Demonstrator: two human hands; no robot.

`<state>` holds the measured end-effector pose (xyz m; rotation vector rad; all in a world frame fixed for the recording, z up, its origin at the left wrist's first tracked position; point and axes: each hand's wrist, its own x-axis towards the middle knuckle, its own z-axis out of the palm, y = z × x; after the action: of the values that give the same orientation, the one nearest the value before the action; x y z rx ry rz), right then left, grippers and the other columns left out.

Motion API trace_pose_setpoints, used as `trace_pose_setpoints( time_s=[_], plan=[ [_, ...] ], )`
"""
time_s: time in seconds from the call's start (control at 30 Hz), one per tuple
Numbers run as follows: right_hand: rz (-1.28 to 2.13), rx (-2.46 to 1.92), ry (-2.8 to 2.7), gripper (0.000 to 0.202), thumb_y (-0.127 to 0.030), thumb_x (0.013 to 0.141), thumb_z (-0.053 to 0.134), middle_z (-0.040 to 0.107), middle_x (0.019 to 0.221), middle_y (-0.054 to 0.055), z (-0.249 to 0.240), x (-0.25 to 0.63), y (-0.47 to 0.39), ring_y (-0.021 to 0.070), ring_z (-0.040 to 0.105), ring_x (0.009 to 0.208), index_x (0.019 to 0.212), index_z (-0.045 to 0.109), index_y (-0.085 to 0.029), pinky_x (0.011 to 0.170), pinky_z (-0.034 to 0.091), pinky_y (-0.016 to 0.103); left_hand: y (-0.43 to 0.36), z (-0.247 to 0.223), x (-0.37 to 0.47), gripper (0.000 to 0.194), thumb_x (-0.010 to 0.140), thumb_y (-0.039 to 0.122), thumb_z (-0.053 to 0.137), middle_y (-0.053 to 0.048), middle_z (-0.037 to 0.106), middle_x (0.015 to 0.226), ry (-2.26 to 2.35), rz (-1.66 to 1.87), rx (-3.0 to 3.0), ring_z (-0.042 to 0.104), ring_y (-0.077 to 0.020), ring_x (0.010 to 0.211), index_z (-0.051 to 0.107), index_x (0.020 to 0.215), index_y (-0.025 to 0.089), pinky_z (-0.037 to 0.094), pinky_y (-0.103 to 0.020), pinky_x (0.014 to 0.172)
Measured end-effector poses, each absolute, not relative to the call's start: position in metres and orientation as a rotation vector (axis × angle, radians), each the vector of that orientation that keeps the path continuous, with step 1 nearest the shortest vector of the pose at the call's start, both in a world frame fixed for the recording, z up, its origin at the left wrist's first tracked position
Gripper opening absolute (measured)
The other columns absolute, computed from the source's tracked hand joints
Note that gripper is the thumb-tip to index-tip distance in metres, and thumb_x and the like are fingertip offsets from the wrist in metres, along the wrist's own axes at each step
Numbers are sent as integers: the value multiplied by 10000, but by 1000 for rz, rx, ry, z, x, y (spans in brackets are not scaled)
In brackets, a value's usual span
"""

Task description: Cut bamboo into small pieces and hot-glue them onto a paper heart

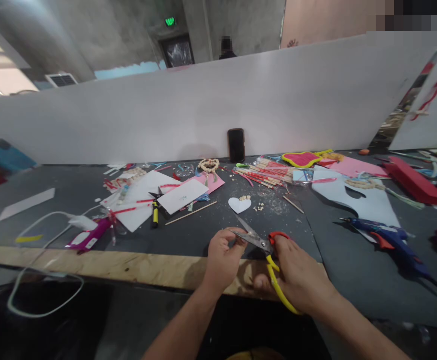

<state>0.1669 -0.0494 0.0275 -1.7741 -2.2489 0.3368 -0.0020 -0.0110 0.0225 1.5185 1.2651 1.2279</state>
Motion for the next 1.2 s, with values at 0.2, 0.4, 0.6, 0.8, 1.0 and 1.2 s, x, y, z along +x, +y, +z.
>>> trace_pose_setpoints(
  time_s=[0.2, 0.4, 0.6, 0.8, 1.0, 1.2],
  plan=[
    [360, -1690, -2220, 367, -264, 730, 564, 608, 959, 150, 23, 167, -49, 255, 572, 908, 1061, 487, -127, 774, 425, 347, -12, 29, -5, 151, 764, 242, 576, -29, 658, 704, 1167, 1147, 1544, 574, -151, 688, 662, 691, 140, 427, -224, 644],
    [423, -1787, -2269, 327, -189, 799, 437, 664, 931, 154, 26, 161, -51, 249, 623, 842, 1114, 465, -105, 711, 413, 317, -12, 29, -6, 219, 798, 290, 557, -11, 632, 656, 1089, 1116, 1462, 547, -130, 646, 652, 685, 128, 418, -204, 624],
    [432, -1919, -2263, 305, -72, 797, 355, 698, 811, 130, 28, 159, -46, 239, 655, 735, 1047, 524, -118, 602, 349, 286, -12, 30, -3, 240, 837, 293, 498, -20, 633, 697, 1136, 1107, 1520, 562, -146, 710, 626, 712, 132, 427, -221, 677],
    [503, -1904, -2234, 304, -159, 790, 436, 706, 878, 123, 25, 163, -41, 243, 663, 764, 1080, 520, -125, 599, 352, 273, -11, 26, -2, 173, 812, 304, 549, -53, 671, 844, 1338, 1168, 1703, 594, -195, 829, 631, 842, 155, 428, -305, 783],
    [468, -1860, -2218, 306, -348, 842, 408, 678, 885, 129, 27, 160, -45, 246, 641, 777, 1051, 489, -139, 608, 370, 287, -14, 23, -1, 155, 832, 229, 503, -56, 686, 838, 1452, 1285, 1931, 595, -206, 832, 645, 795, 177, 395, -384, 836],
    [356, -1776, -2215, 511, -441, 723, 569, 610, 1009, 165, 22, 162, -46, 280, 588, 935, 1102, 453, -118, 763, 418, 351, -14, 21, -1, 176, 815, 242, 526, -69, 701, 823, 1340, 1342, 1818, 612, -214, 826, 674, 753, 170, 436, -365, 805]
  ],
)
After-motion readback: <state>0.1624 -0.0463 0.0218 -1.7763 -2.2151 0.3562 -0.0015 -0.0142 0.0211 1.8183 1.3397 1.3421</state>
